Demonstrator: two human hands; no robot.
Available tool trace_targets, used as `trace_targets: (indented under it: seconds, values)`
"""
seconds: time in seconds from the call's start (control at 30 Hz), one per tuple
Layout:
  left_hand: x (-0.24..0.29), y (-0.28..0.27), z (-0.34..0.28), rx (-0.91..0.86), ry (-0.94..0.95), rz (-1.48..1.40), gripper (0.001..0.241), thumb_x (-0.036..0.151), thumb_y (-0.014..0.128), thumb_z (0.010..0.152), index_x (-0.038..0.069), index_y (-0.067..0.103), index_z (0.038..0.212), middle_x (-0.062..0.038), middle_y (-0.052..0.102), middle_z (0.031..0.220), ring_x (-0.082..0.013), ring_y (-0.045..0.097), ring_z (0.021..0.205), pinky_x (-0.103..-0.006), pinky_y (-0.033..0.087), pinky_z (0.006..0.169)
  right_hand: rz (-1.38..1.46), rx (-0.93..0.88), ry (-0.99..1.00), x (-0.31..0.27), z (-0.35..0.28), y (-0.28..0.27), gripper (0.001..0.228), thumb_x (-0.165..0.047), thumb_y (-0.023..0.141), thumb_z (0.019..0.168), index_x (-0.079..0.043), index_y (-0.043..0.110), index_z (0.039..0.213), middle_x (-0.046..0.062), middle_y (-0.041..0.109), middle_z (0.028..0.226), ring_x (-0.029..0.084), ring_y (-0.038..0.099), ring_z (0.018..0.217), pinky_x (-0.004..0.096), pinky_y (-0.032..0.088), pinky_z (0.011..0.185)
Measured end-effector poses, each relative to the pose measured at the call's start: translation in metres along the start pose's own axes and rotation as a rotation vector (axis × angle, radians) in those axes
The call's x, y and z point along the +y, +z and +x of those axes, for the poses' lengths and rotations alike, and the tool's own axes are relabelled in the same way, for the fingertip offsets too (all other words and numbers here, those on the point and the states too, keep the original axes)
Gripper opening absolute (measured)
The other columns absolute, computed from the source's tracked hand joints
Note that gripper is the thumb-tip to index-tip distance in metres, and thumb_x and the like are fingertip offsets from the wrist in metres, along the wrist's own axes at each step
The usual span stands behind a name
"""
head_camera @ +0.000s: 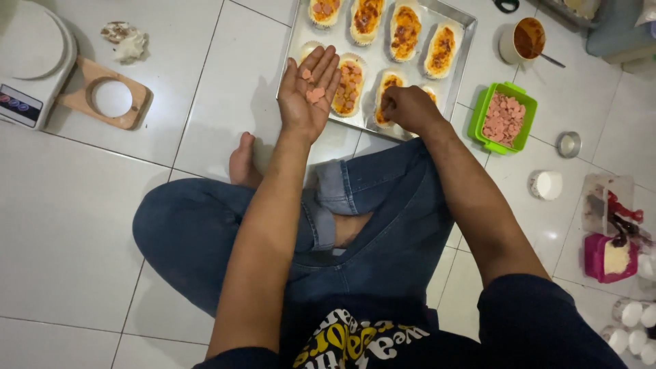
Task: Applying sauce with a spoon and adding small ham toppings to pastries on a baking tray.
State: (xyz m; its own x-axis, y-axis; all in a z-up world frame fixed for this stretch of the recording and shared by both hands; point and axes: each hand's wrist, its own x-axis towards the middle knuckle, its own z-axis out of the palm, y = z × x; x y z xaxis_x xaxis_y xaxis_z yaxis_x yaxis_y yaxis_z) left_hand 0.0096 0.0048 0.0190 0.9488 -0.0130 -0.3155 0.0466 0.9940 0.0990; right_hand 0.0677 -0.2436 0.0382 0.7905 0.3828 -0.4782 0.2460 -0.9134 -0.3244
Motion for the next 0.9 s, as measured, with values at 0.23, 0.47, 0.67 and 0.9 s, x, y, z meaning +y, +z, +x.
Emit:
trace_targets:
  seconds: [0.23, 0.47, 0.67, 0.9]
  values:
    - [0.001, 0.011, -0.005, 0.047, -0.013, -0.003, 0.071, 0.042, 0.042, 0.102, -0.01, 0.04, 0.15, -0.03, 0.045, 0.155, -0.0373, 0.04, 0.15, -0.0453, 0.034, 0.125, 0.038, -0.04, 0.011, -0.009, -0.001, 0.0, 0.015, -0.011, 0.071, 0.083, -0.01, 0.074, 0.097, 0.001, 0.076, 0.084, 0.02, 0.067, 0.073, 0.034, 0.049, 0.068]
    - [-0.001, 0.007, -0.003, 0.02, -0.016, -0.003, 0.07, 0.042, 0.043, 0.103, -0.01, 0.041, 0.15, -0.03, 0.045, 0.155, -0.0374, 0.039, 0.151, -0.0455, 0.032, 0.126, -0.242, 0.018, 0.016, 0.001, 0.01, 0.015, 0.007, -0.017, 0.067, 0.089, -0.014, 0.067, 0.095, 0.007, 0.07, 0.083, 0.031, 0.066, 0.077, 0.042, 0.048, 0.068]
    - [-0.002, 0.012, -0.006, 0.054, -0.033, -0.014, 0.07, 0.041, 0.043, 0.102, -0.009, 0.04, 0.15, -0.029, 0.046, 0.154, -0.0369, 0.041, 0.149, -0.0441, 0.035, 0.124, -0.233, 0.132, 0.014, -0.005, 0.005, 0.01, 0.01, -0.022, 0.066, 0.086, -0.012, 0.068, 0.086, 0.008, 0.072, 0.08, 0.033, 0.065, 0.072, 0.044, 0.047, 0.064]
    - [-0.021, 0.015, -0.01, -0.003, -0.106, 0.023, 0.068, 0.042, 0.035, 0.106, -0.008, 0.039, 0.152, -0.028, 0.044, 0.156, -0.0363, 0.04, 0.149, -0.0443, 0.033, 0.125, 0.367, 0.442, -0.197, -0.055, -0.036, -0.029, 0.011, -0.002, 0.072, 0.095, 0.003, 0.071, 0.105, 0.007, 0.068, 0.085, 0.013, 0.058, 0.069, 0.027, 0.05, 0.065]
